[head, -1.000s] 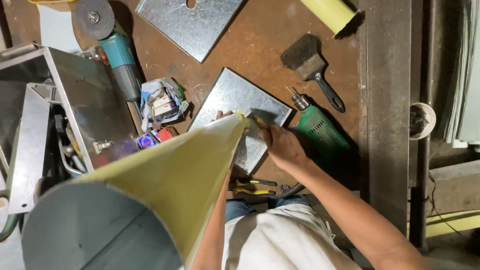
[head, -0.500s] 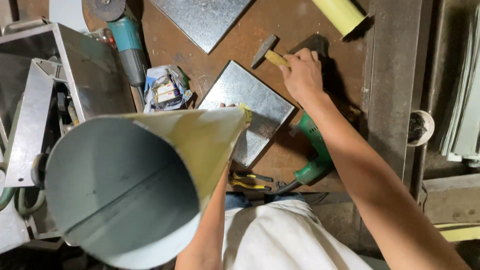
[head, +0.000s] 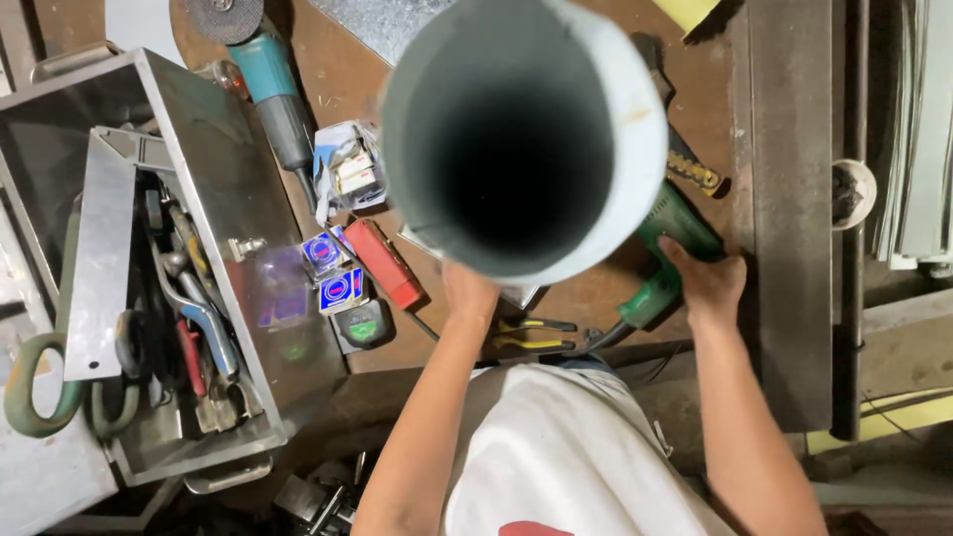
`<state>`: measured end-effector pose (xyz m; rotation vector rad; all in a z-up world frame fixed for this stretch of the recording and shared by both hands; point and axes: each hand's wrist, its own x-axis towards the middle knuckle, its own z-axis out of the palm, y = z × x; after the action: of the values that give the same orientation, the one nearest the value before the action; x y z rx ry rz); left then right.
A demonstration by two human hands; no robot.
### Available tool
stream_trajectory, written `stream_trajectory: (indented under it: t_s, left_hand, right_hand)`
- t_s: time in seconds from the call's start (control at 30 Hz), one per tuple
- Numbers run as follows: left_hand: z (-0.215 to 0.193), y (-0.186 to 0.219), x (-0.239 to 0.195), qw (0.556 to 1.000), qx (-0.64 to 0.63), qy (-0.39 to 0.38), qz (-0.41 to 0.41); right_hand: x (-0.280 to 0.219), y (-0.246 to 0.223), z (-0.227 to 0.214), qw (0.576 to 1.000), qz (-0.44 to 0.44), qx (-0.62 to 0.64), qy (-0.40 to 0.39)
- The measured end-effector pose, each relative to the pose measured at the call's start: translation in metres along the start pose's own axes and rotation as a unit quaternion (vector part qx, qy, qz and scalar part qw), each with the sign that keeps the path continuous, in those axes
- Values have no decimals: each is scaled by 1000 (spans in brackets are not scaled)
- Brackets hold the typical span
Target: Assembling a metal post by fitting a pipe onto a square base plate and securing it using a drill and hammer.
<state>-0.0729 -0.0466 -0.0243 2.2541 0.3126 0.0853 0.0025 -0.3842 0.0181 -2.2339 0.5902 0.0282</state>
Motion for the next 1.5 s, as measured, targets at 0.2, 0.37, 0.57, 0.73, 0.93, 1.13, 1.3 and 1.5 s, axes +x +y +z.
stream_trajectory:
  t_s: [0.2, 0.37, 0.57, 0.73, 0.93, 1.13, 1.3, 1.5]
  left_hand:
    - [-26, 26, -39, 982, 149, -31, 109]
    - [-30, 28, -46, 977, 165, -60, 122]
    - [-40, 24, -32, 977, 156, -83, 118]
    - [-50, 14, 5, 988, 129, -31, 84]
    - [-65, 13, 38, 989, 136, -16, 55]
    - [-61, -1, 42, 993, 100, -14, 63]
    - [-62, -9, 46, 996, 50, -4, 77]
    - [-65, -12, 64, 995, 39, -27, 88]
  right_hand:
    - [0, -2, -4, 961, 81, 241, -108]
    - [-15, -23, 8, 933, 94, 328, -115]
    - [-22, -23, -3, 939, 84, 317, -102]
    - [-44, -9, -52, 892, 61, 422, -152]
    - [-58, -31, -108, 808, 74, 517, -272]
    - [-77, -103, -111, 908, 114, 267, -303]
    - [-91, -113, -105, 935, 72, 209, -277]
    - [-94, -119, -101, 971, -22, -50, -232]
